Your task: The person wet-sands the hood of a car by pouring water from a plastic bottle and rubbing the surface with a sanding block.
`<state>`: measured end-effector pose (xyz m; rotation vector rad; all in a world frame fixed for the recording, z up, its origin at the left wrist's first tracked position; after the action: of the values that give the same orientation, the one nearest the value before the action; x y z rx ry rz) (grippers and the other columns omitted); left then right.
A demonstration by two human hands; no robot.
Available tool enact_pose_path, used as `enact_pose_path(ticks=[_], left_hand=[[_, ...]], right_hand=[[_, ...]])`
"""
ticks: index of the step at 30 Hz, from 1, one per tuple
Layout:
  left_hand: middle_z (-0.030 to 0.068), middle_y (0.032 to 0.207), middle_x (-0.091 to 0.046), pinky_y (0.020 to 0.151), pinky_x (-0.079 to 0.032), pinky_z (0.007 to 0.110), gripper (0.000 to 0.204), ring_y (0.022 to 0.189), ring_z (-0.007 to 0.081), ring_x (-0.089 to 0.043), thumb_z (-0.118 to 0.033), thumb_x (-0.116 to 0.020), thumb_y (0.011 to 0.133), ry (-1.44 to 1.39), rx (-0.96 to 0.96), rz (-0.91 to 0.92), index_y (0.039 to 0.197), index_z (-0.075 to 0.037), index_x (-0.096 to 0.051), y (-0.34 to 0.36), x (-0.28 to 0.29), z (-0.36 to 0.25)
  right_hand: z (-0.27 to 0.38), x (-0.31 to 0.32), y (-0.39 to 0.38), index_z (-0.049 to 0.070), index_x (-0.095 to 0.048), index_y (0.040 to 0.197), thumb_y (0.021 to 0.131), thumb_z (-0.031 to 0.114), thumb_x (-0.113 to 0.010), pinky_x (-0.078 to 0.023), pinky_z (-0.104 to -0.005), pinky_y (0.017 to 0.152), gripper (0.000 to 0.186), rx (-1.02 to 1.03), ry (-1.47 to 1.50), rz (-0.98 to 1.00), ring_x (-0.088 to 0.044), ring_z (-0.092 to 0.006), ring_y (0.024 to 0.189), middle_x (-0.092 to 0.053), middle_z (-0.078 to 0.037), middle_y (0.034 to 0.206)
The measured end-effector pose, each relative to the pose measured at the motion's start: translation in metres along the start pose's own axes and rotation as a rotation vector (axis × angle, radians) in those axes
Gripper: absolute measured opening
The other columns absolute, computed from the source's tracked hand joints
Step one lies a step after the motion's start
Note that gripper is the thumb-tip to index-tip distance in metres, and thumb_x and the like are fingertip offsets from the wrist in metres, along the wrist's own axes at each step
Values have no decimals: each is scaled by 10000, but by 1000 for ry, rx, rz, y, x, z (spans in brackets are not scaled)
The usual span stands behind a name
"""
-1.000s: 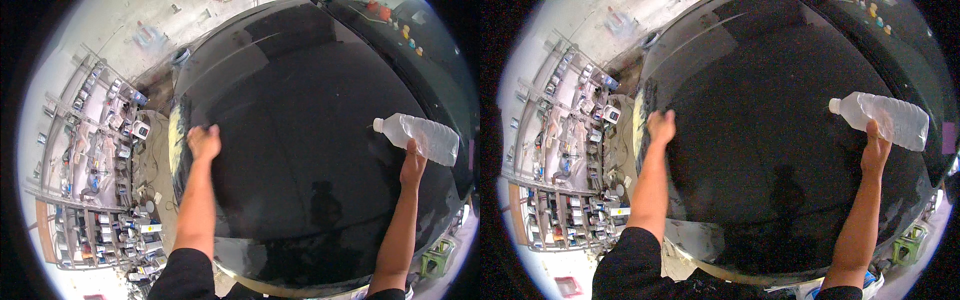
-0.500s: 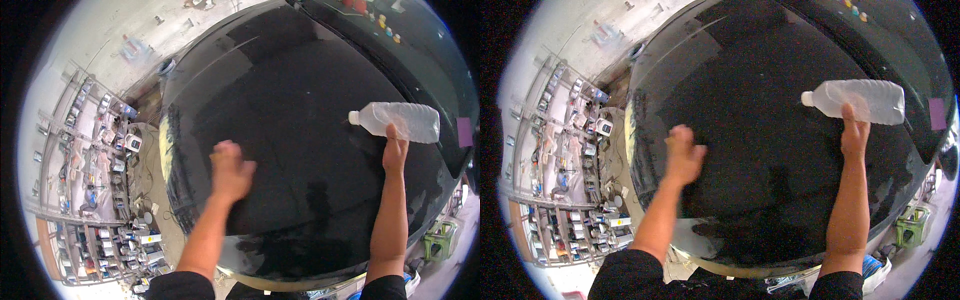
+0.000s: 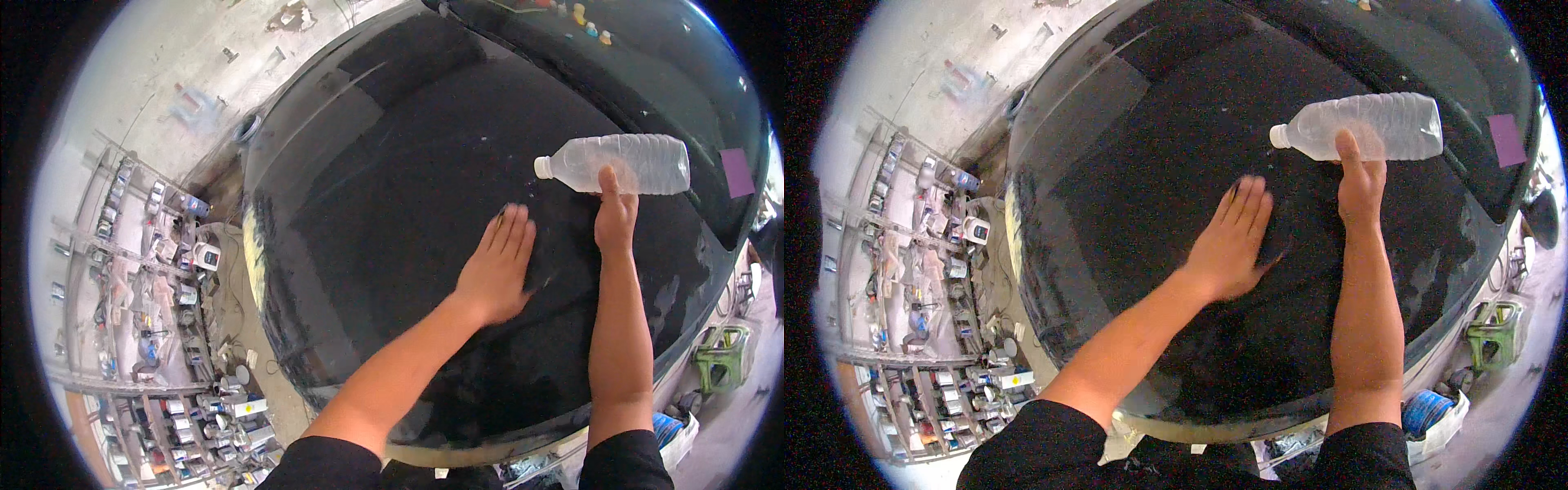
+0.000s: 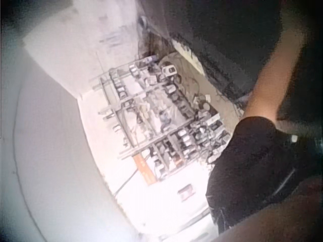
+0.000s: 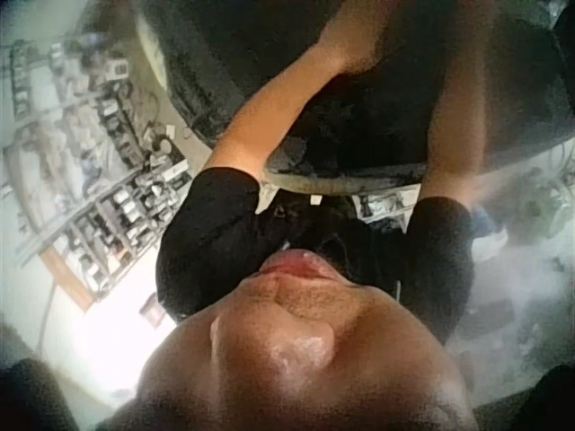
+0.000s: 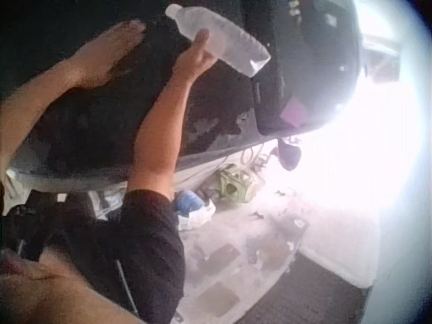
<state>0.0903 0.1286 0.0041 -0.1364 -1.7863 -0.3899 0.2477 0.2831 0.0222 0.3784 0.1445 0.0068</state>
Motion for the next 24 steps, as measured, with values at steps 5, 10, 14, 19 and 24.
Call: enact_pose_path(ticks=[5,10,14,19,24], left_hand=[[286,1570,-216,1214,-144,486,799,1479,433,-165,-250,-686,857,-71,427,1,1471,69,-286,-143,16,65],[244,1260,-493,1049,-340,491,408,1210,414,-452,-234,-706,838,39,527,-411,1109,17,-532,-117,47,125],[266,1504,-347,1212,-175,439,691,1431,396,-286,-186,-667,830,-79,305,-290,1413,65,-394,-47,18,-5],[288,1600,-111,1230,-77,456,846,1505,412,-59,-269,-651,868,-293,633,-14,1517,51,-212,-149,12,39],[285,1605,-95,1217,-49,474,755,1500,423,-58,-434,-372,1017,29,1371,-253,1493,118,-176,-362,-10,171]], right_hand=[[16,6,0,4,-612,1225,962,445,-606,-427,-335,893,513,96,-170,-15,-548,-183,1032,-621,-95,1170],[1,-6,0,-3,-604,1265,966,438,-597,-434,-340,881,532,-12,-201,61,-553,-193,1023,-611,-112,1207],[-8,-15,0,-23,-564,1314,979,419,-587,-422,-357,982,555,15,-174,119,-542,-234,1161,-591,-135,1269],[-5,11,9,-11,-557,1314,960,424,-626,-420,-396,1000,565,-23,-165,26,-544,-262,1189,-573,-150,1311],[-10,-12,2,-21,-591,1270,952,437,-635,-412,-372,985,559,-19,-95,97,-545,-238,1142,-596,-139,1255]])
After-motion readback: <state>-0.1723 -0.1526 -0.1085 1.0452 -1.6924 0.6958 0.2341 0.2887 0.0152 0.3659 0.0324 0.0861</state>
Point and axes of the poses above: each hand's wrist, its own y-axis towards the middle knuckle, its own x-axis out of the back of the hand, z = x × y, the point moved 8 cm from there along y, towards the middle knuckle
